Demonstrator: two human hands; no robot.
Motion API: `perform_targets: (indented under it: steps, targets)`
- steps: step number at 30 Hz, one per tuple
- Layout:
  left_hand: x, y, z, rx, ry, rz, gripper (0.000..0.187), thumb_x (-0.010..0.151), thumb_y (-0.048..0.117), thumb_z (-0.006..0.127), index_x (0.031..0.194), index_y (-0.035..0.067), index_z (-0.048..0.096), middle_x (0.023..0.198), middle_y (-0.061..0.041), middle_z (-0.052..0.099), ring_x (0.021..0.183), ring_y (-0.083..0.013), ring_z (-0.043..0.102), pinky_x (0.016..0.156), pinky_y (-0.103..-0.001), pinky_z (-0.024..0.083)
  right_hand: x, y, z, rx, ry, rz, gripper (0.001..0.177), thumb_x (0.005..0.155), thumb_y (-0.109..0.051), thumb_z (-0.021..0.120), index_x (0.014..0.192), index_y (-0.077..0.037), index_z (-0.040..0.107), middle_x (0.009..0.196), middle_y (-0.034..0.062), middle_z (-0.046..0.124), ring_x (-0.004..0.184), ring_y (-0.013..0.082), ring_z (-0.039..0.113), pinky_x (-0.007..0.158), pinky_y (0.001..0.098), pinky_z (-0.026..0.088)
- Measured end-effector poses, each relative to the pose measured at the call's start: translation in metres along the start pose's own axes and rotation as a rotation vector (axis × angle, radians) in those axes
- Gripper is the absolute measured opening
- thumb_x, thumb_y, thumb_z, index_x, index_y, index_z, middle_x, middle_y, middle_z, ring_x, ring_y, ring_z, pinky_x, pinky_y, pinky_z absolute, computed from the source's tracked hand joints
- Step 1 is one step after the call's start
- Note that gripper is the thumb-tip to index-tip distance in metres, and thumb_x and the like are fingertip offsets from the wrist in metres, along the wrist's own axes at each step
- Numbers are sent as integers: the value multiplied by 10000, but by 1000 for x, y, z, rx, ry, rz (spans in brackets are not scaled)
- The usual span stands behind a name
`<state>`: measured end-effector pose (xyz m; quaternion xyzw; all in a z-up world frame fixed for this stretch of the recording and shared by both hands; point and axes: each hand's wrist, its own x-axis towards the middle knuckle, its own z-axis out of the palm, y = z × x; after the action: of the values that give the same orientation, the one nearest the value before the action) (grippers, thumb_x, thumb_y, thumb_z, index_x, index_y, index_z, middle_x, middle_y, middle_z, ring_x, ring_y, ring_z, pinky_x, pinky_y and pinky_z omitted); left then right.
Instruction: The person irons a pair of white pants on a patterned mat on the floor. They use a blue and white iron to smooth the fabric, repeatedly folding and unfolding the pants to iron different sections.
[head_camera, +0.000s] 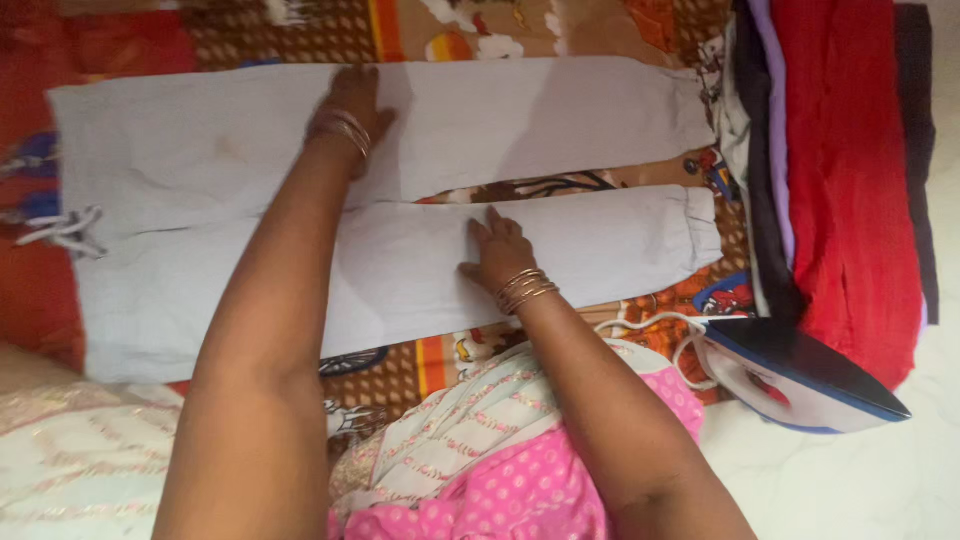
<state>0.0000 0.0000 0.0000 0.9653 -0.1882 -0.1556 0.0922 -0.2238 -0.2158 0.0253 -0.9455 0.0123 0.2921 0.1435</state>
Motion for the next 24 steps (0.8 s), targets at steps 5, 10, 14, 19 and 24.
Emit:
perform_targets:
  steps: [5,10,14,19,24]
  targets:
    - [50,-14,17,53,38,-84,912,859,481,682,1546,58,256,1626,-193,268,1470,-413,267,1132,-618,187,-4,-1,-9,28,-15,6,829,767,-444,808,1480,-191,469,1633,169,263,1453,416,289,1155,506,336]
    - [42,-11,-1,279,-161,-91,573,968,410,658,1425,76,568,1372,-157,629,1289,-343,563,1207,-587,257,-8,-6,-17,31,-4,10,799,770,-446,808,1460,-195,493,1612,150,283,1450,389,294,1168,528,289]
    - [13,-2,-20,22,-21,57,325,1005,222,614,1280,68,693,1193,-192,712,1069,-367,676,942,-476,515,-5,4,-4,35,32,12,713,779,-439,796,1404,-197,552,1572,139,374,1380,377,391,1132,479,335]
    - [-77,23,-7,85,177,406,262,999,138,558,1221,133,696,989,-183,709,898,-357,686,786,-472,550,40,66,32,659,480,7,543,834,-323,738,1337,-161,613,1421,118,507,1253,315,504,1068,400,418]
    - [-220,57,41,154,125,646,406,939,129,529,1343,144,570,899,-65,681,821,-258,661,679,-425,548,68,191,11,1227,1333,564,474,844,-205,711,1300,-116,618,1274,101,538,1116,262,531,976,360,464]
